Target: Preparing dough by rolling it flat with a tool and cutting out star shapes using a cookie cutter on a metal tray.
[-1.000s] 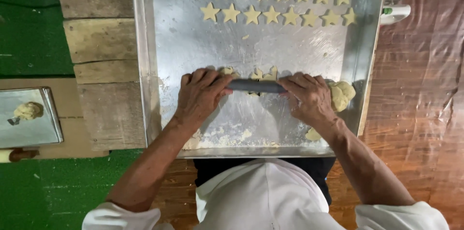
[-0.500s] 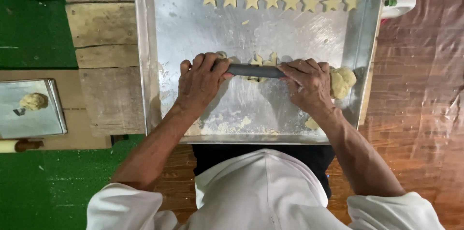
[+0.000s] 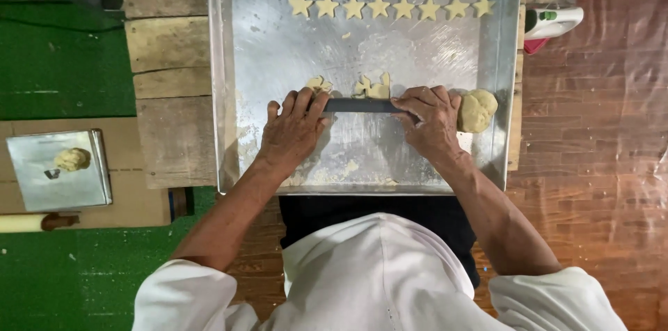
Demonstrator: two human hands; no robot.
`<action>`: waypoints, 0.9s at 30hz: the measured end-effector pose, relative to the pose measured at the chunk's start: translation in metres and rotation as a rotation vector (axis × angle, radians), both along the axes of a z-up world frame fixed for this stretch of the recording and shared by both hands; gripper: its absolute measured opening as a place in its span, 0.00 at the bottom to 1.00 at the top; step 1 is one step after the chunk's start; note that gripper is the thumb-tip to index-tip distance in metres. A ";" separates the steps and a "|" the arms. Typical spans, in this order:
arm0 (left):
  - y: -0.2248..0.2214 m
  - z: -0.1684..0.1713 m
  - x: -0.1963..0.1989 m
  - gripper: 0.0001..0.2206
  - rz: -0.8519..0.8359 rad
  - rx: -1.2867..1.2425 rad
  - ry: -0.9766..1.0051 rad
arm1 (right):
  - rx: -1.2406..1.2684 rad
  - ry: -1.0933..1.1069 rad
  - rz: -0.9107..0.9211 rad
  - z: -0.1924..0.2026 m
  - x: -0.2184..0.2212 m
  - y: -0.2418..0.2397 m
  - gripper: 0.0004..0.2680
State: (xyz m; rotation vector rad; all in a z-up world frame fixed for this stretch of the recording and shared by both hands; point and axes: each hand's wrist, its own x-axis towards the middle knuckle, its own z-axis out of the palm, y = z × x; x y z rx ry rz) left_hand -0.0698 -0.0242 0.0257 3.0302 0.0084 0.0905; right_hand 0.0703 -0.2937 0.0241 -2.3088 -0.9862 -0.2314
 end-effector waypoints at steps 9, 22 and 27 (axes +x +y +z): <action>-0.004 -0.008 -0.010 0.24 -0.037 -0.029 -0.039 | 0.014 -0.048 -0.034 -0.006 -0.003 -0.002 0.04; 0.022 -0.008 0.047 0.24 0.007 -0.039 0.172 | -0.361 0.152 0.067 0.024 0.026 0.006 0.12; 0.014 0.006 0.045 0.22 0.017 -0.067 0.190 | -0.292 0.199 0.084 0.021 0.029 0.007 0.09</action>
